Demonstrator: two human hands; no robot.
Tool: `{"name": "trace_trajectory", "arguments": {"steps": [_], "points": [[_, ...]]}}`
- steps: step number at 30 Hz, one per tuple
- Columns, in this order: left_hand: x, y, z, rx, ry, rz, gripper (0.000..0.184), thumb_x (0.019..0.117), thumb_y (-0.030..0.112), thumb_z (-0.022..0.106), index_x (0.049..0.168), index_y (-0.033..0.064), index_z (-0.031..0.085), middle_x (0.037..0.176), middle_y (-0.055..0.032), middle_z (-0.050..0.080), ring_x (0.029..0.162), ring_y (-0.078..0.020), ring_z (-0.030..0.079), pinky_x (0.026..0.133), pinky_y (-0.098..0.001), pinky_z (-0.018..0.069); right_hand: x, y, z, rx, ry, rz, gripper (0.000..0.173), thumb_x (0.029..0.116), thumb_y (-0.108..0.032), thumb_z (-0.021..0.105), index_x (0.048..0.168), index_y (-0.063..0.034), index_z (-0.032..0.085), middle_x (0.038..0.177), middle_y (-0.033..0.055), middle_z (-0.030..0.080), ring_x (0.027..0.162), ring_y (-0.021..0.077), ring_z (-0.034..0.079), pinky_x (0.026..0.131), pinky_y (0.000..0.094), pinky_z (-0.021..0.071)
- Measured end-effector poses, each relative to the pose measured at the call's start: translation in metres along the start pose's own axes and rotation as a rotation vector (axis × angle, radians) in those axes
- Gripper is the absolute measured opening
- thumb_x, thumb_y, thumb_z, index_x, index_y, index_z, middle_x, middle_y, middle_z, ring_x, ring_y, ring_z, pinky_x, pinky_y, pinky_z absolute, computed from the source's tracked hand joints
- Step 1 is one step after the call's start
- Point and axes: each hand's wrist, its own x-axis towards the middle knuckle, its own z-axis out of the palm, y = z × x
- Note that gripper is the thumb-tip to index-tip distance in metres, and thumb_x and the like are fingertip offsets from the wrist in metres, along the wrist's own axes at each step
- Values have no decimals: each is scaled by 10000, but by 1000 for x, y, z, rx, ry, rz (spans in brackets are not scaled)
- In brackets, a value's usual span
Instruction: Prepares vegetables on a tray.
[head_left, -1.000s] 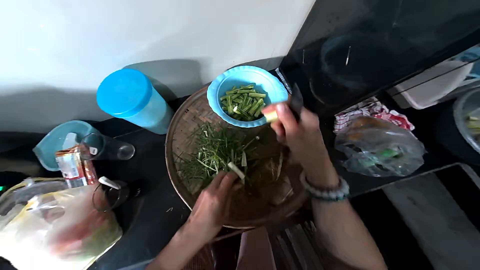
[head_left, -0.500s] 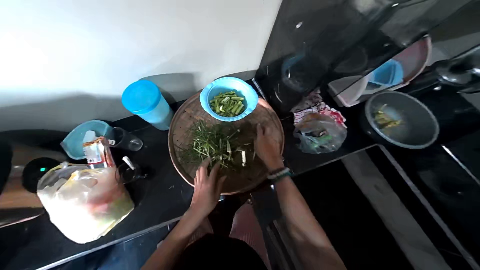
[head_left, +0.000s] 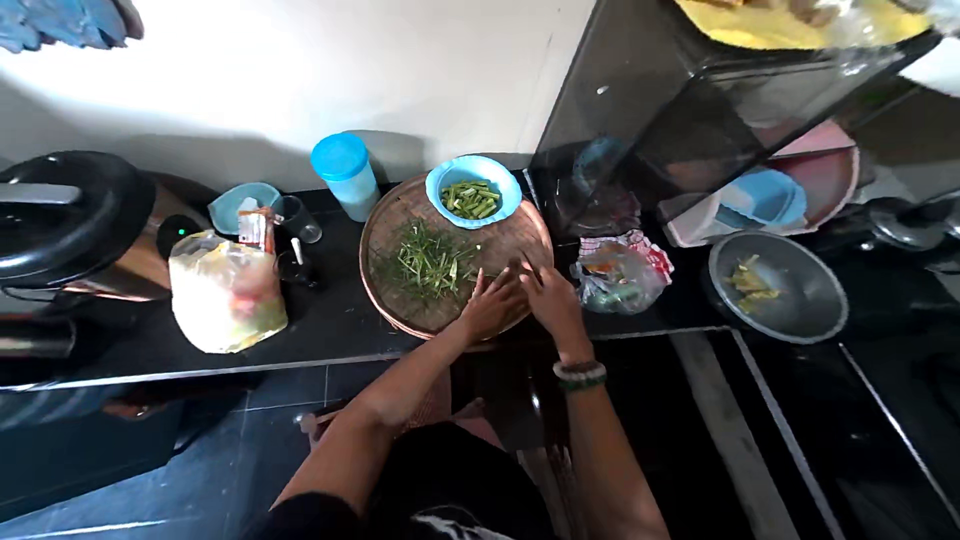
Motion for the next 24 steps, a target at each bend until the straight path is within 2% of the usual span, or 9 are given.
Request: {"name": "trace_trajectory", "arguments": {"steps": [4,7,9,14,17,19,21,23,24], "points": [[14,-38,5,148,-122,-72,482,1121,436,304,1602,419,331,1711,85,204,1597,-281,59,1191,-740,-61,-19,36,-8,-42,-59,63,464,1072,-368,508,1442,-96,572,1446,160,578,1340,333,550,1122,556,423],[0,-68,-11,221,-25,-160,496,1107,365,409,1601,371,363,1702,64,244,1591,-298,110,1201,-732,-33,-24,62,-2,-28,-73,70,426,1068,-335,518,1419,-109,604,1418,149,609,1318,319,577,1117,529,443],[-11,-93,-23,349,9,-249,509,1116,384,365,1622,343,318,1710,32,223,1585,-331,129,1193,-750,13,-20,69,1,-6,-103,66,413,1072,-324,512,1412,-114,613,1386,143,634,1301,306,592,1116,512,447],[-22,-121,-53,372,38,-571,510,1102,397,339,1605,314,368,1696,-8,267,1581,-373,109,1145,-808,-27,10,55,3,41,-214,62,412,1074,-350,501,1399,-128,623,1285,121,689,1215,264,646,1078,490,483],[-7,-103,-41,310,149,-436,540,1084,426,374,1589,241,411,1691,-38,280,1583,-350,121,1158,-794,-44,41,30,7,-10,-296,92,452,1077,-321,479,1485,-131,527,1275,175,677,1170,335,661,1020,564,507],[3,-97,-28,260,250,-296,489,1100,420,344,1507,232,539,1629,11,411,1554,-295,263,1190,-764,40,63,11,15,-108,-358,58,501,1070,-269,470,1555,-145,434,1388,192,614,1237,372,625,1032,600,492],[4,-92,-26,154,356,-306,413,1107,347,378,1369,209,665,1505,20,566,1457,-252,448,1211,-658,217,81,-5,27,-249,-408,18,525,1062,-231,466,1578,-161,397,1437,182,582,1278,376,601,1052,589,485],[-1,-88,-34,-28,435,-408,378,1091,258,410,1329,122,670,1373,-78,648,1308,-267,582,1122,-496,432,98,-12,34,-328,-447,-25,551,1045,-239,510,1576,-143,397,1430,201,579,1293,394,582,1063,591,472],[-3,-87,-41,-142,478,-470,371,1088,249,420,1322,73,649,1315,-128,657,1246,-276,620,1079,-450,492,106,-14,35,-337,-446,-64,576,1040,-297,543,1569,-115,407,1453,216,550,1325,399,551,1091,583,449]]}}
